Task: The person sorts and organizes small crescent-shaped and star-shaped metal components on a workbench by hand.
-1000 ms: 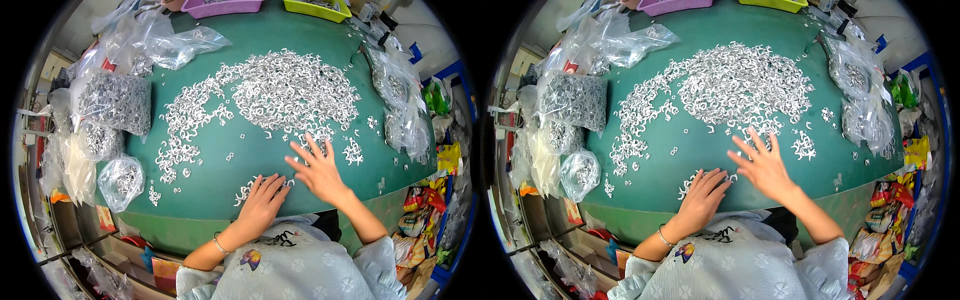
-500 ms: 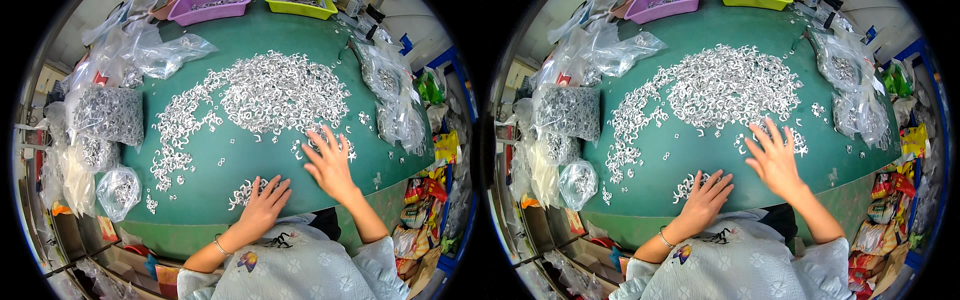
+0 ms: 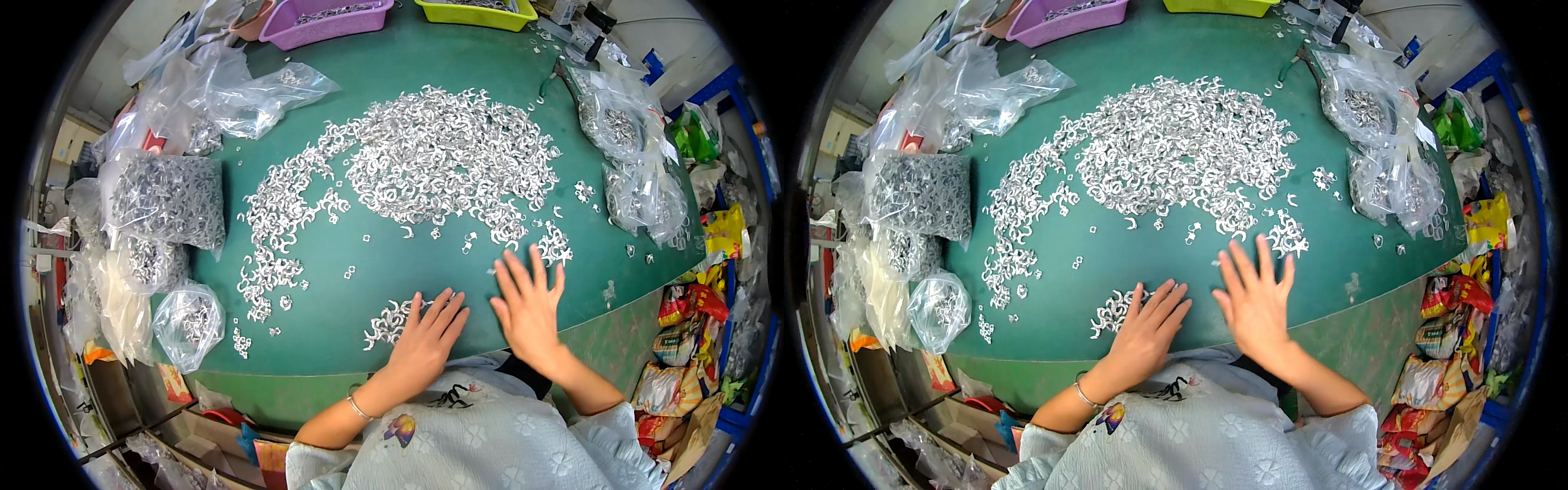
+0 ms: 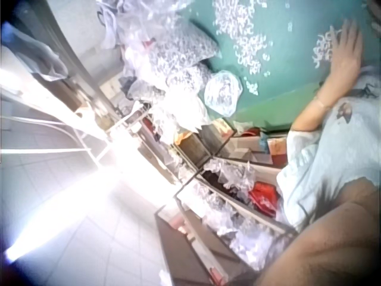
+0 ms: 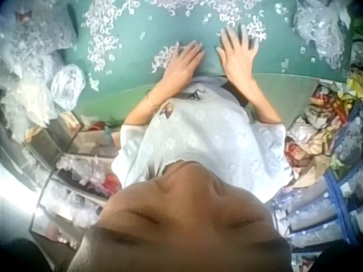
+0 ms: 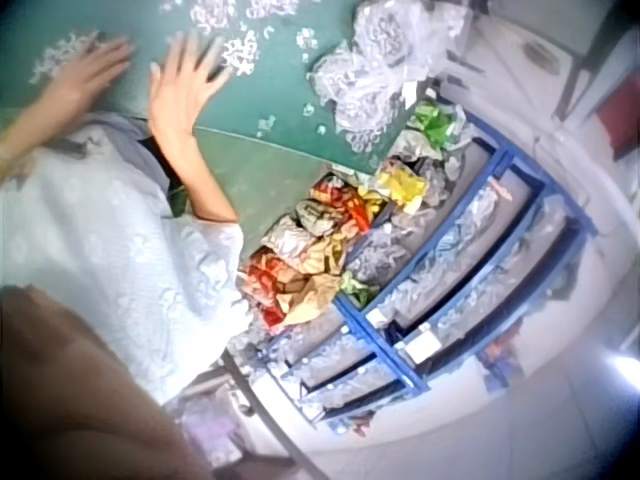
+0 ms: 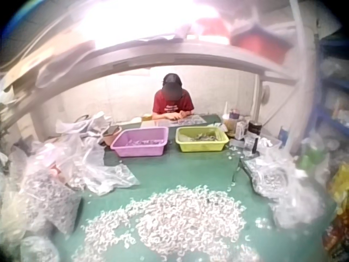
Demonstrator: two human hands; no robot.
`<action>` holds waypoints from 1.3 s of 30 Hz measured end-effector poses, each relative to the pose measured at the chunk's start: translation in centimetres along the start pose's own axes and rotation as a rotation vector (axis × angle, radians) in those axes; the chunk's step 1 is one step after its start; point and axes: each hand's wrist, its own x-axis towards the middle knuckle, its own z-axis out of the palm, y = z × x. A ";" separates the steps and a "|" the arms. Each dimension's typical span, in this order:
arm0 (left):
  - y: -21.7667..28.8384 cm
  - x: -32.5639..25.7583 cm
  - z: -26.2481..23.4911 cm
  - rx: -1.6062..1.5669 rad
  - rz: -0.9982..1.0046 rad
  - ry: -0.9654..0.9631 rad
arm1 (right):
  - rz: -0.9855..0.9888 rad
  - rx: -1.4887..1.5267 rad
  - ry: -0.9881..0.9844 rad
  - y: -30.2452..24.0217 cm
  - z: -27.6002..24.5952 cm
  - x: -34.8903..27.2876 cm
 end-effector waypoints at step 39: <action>0.6 1.8 0.0 -0.039 -0.145 0.071 | -0.207 0.331 0.043 0.9 -0.6 2.7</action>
